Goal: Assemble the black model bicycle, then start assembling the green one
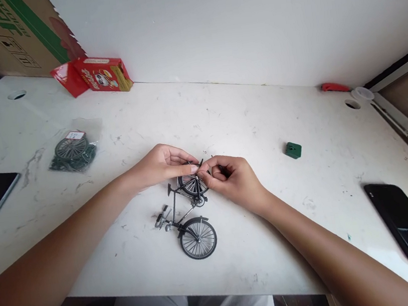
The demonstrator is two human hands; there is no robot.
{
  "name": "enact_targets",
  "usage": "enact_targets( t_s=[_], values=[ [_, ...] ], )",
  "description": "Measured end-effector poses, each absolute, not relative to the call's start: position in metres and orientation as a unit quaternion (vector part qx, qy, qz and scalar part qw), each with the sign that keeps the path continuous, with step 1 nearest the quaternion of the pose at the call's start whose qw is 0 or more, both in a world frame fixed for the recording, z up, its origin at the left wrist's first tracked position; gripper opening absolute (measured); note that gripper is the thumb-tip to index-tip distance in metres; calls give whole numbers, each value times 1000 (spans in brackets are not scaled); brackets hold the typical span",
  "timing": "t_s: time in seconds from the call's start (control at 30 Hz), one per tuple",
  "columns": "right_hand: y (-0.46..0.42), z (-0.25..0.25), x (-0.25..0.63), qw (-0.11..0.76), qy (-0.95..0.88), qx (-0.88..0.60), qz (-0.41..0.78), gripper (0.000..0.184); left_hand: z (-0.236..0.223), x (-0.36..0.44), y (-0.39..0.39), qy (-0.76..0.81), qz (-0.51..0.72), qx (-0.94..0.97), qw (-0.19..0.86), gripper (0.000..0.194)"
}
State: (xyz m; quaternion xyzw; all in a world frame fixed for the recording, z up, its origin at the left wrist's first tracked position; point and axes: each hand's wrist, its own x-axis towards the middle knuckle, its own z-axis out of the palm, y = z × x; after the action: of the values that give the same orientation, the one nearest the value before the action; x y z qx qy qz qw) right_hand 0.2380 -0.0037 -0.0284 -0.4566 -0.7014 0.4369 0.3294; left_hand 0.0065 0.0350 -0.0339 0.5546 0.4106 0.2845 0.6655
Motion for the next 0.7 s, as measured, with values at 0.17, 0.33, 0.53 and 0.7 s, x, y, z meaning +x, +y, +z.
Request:
enact_targets(
  t_s=[0.17, 0.33, 0.53, 0.7],
  values=[
    [-1, -29, 238, 330, -679, -463, 464, 24, -35, 7, 34, 411, 284, 562, 660, 30],
    [-2, -29, 238, 331, -661, -473, 480, 26, -35, 6, 35, 416, 286, 564, 654, 31],
    [-2, -30, 238, 328, -653, -486, 479, 27, -35, 6, 35, 418, 285, 567, 650, 31],
    [-1, -30, 237, 326, -651, -493, 477, 29, -35, 6, 35, 416, 288, 569, 649, 30]
  ],
)
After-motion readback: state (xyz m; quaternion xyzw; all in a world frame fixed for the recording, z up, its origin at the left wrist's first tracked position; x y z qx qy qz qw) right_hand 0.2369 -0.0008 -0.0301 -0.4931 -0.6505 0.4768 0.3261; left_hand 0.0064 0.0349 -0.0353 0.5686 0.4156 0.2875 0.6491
